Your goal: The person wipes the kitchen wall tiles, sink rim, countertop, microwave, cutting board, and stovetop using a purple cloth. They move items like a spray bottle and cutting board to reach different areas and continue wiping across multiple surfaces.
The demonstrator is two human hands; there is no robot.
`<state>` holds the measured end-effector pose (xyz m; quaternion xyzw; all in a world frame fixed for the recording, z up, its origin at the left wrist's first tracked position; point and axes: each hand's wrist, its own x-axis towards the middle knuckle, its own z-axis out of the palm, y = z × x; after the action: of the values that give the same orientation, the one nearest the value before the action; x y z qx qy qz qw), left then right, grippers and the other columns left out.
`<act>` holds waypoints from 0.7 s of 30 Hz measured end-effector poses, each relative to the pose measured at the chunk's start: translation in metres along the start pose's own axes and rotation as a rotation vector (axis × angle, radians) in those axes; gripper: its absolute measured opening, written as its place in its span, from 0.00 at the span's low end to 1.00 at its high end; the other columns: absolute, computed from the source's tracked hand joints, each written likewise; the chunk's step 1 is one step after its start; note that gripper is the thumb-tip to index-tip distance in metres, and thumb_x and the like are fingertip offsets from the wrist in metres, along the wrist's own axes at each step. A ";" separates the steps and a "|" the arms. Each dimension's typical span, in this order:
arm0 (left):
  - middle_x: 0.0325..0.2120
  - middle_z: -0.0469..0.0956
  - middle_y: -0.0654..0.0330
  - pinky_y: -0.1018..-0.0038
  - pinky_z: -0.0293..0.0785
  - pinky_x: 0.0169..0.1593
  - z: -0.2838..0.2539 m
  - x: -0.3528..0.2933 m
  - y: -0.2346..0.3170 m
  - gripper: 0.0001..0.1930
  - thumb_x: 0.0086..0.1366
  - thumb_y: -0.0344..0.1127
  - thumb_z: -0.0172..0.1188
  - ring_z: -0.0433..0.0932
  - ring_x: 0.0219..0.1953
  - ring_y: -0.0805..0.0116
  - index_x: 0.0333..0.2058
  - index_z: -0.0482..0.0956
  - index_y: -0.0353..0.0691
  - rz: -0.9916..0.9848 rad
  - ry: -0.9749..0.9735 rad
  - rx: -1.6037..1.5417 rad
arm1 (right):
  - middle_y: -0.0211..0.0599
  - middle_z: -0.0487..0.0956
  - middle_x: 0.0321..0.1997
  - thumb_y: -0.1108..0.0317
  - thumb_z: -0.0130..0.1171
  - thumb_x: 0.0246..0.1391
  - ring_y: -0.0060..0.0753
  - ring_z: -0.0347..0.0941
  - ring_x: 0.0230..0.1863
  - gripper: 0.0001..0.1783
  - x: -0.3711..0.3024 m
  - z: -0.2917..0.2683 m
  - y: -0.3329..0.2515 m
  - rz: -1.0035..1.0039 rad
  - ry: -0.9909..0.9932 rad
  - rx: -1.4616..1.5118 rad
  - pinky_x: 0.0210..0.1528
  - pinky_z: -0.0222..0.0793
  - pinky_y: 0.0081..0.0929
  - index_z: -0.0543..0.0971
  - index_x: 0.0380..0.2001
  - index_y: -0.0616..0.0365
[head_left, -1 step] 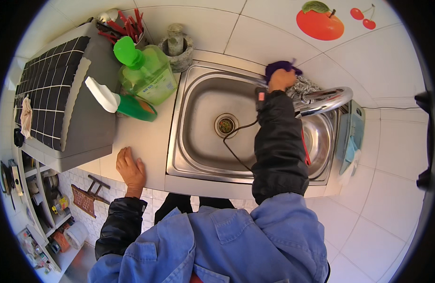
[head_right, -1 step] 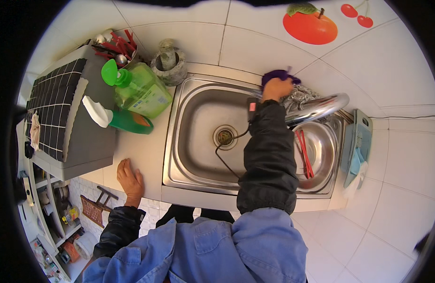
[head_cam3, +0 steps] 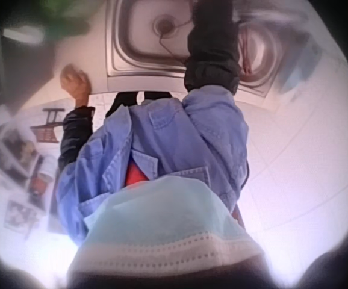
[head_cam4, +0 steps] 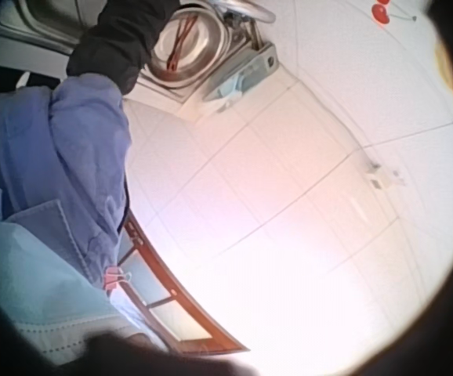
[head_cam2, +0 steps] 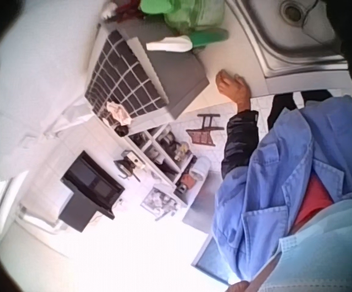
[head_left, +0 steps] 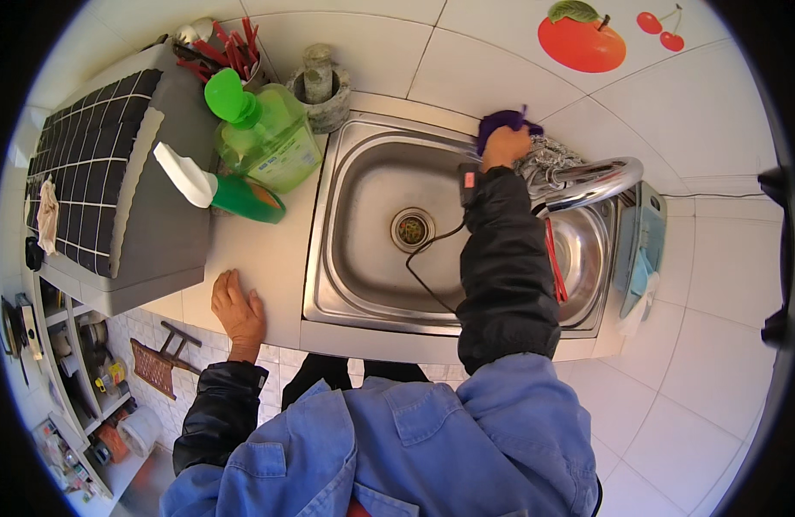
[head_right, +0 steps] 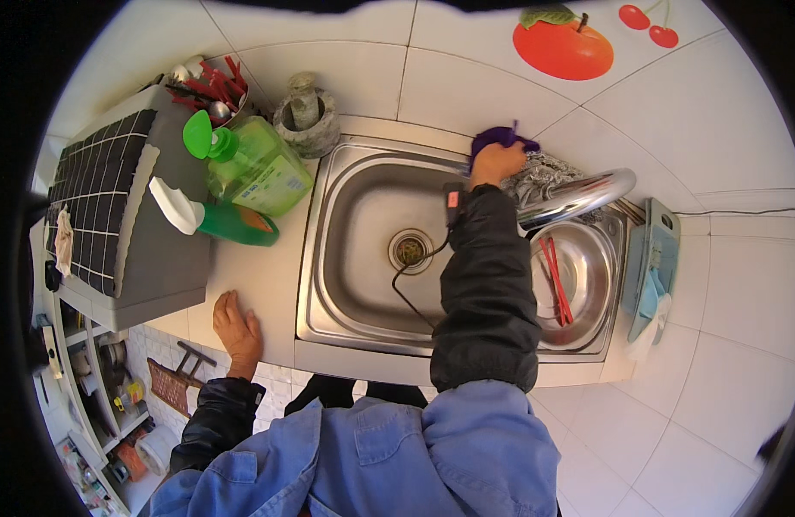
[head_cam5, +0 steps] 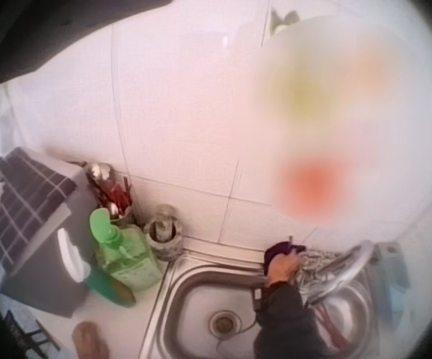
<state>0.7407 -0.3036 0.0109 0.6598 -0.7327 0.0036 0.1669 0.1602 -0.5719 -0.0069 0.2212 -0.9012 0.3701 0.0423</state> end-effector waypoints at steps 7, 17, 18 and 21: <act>0.61 0.68 0.45 0.50 0.58 0.67 -0.001 0.001 0.001 0.29 0.65 0.38 0.56 0.64 0.65 0.43 0.64 0.67 0.34 0.011 0.013 -0.009 | 0.66 0.77 0.36 0.77 0.59 0.46 0.70 0.78 0.40 0.14 0.010 -0.023 0.002 -0.086 0.114 0.303 0.46 0.74 0.57 0.80 0.39 0.70; 0.62 0.68 0.45 0.50 0.57 0.67 -0.002 0.000 0.001 0.29 0.67 0.39 0.55 0.64 0.65 0.43 0.64 0.67 0.34 -0.003 0.007 -0.017 | 0.69 0.79 0.38 0.83 0.53 0.44 0.75 0.77 0.40 0.15 0.009 -0.027 -0.008 -0.139 0.304 0.168 0.46 0.75 0.58 0.79 0.37 0.74; 0.62 0.68 0.45 0.50 0.57 0.67 -0.002 0.000 0.001 0.29 0.67 0.39 0.55 0.64 0.66 0.43 0.64 0.67 0.34 -0.011 -0.001 -0.018 | 0.69 0.78 0.39 0.83 0.53 0.44 0.75 0.77 0.41 0.15 0.009 -0.029 -0.008 -0.054 0.173 0.149 0.46 0.74 0.58 0.79 0.38 0.74; 0.62 0.68 0.45 0.51 0.57 0.67 -0.002 0.000 0.002 0.29 0.67 0.40 0.55 0.64 0.66 0.44 0.64 0.67 0.34 -0.018 -0.013 -0.010 | 0.68 0.78 0.41 0.83 0.54 0.45 0.73 0.78 0.42 0.15 0.007 -0.030 -0.007 -0.051 0.036 0.036 0.46 0.74 0.57 0.78 0.40 0.75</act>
<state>0.7396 -0.3033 0.0132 0.6656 -0.7276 -0.0059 0.1658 0.1545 -0.5582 0.0211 0.2382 -0.8877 0.3888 0.0638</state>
